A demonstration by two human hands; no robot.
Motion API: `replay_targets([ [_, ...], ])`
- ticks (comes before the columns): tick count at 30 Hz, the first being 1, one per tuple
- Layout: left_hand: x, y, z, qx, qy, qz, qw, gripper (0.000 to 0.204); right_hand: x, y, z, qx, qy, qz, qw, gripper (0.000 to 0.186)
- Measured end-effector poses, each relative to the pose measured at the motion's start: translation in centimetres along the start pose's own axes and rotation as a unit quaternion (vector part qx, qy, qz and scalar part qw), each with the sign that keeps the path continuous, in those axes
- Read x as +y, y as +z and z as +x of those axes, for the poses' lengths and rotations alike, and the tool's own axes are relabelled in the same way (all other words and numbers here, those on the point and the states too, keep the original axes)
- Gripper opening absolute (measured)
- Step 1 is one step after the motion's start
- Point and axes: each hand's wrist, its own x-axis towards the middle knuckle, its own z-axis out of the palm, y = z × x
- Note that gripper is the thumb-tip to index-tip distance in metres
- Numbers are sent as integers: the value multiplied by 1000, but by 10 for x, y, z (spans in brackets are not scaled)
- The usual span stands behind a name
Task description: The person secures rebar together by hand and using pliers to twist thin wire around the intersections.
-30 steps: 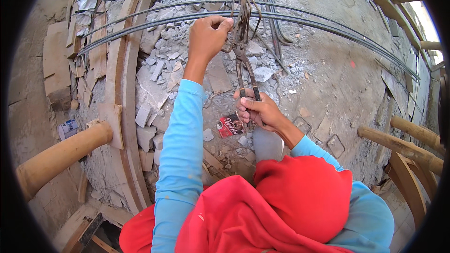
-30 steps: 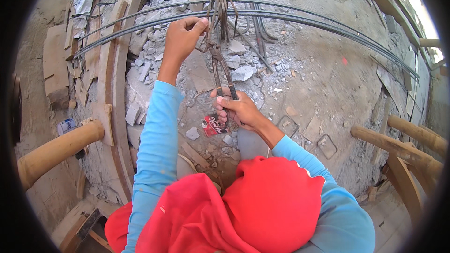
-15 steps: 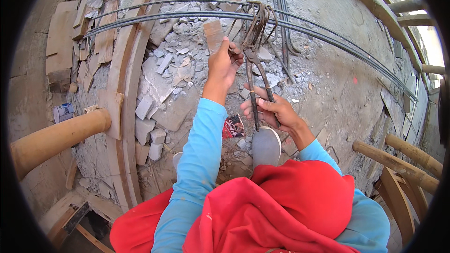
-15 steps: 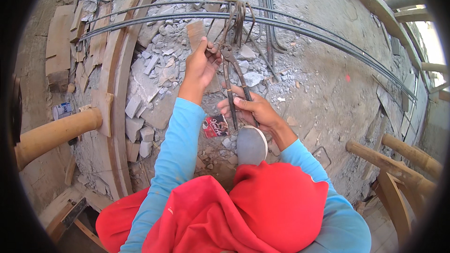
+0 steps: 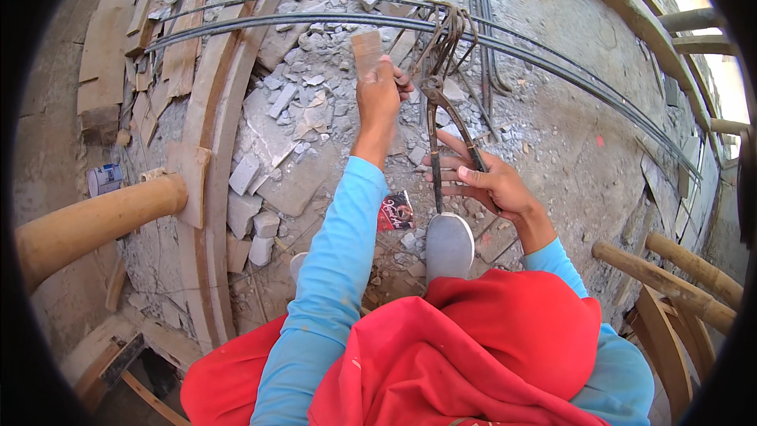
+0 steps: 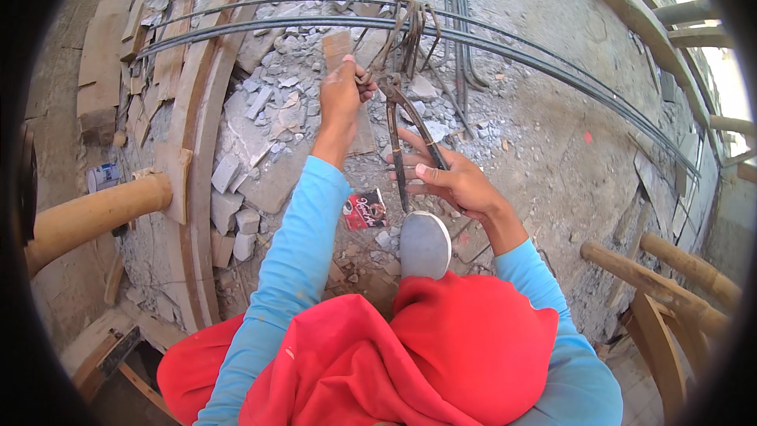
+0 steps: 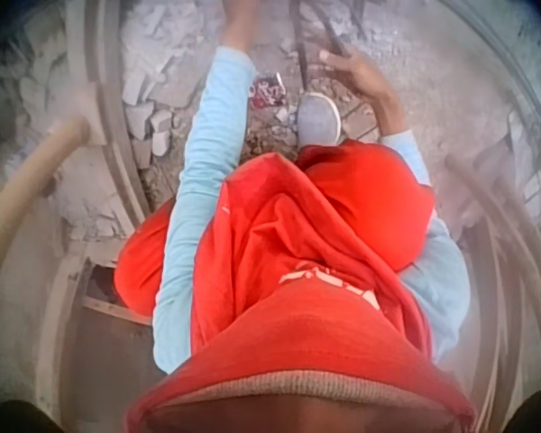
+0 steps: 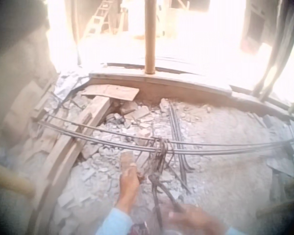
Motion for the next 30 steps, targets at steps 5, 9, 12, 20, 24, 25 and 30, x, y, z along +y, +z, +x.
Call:
replay_targets([
  [5,-9,14,-1,21,2,-10,1000,41,-18,1,-1,71,49,-49,995,78],
  [9,-29,17,7,49,49,25,997,47,-30,-4,-6,73,87,-41,993,77],
  [12,-38,20,9,62,70,56,994,49,-42,-14,-7,62,115,-38,991,72],
  [20,-43,13,17,58,98,154,981,53,-69,-29,1,29,155,-50,986,72],
  [24,-37,12,17,49,76,238,967,53,-73,-30,1,51,162,-95,981,74],
  [25,-37,11,19,47,74,258,962,53,-72,-29,2,66,162,-117,978,73],
  [30,-45,-3,30,93,122,332,931,49,-58,-25,7,91,125,-222,963,51],
])
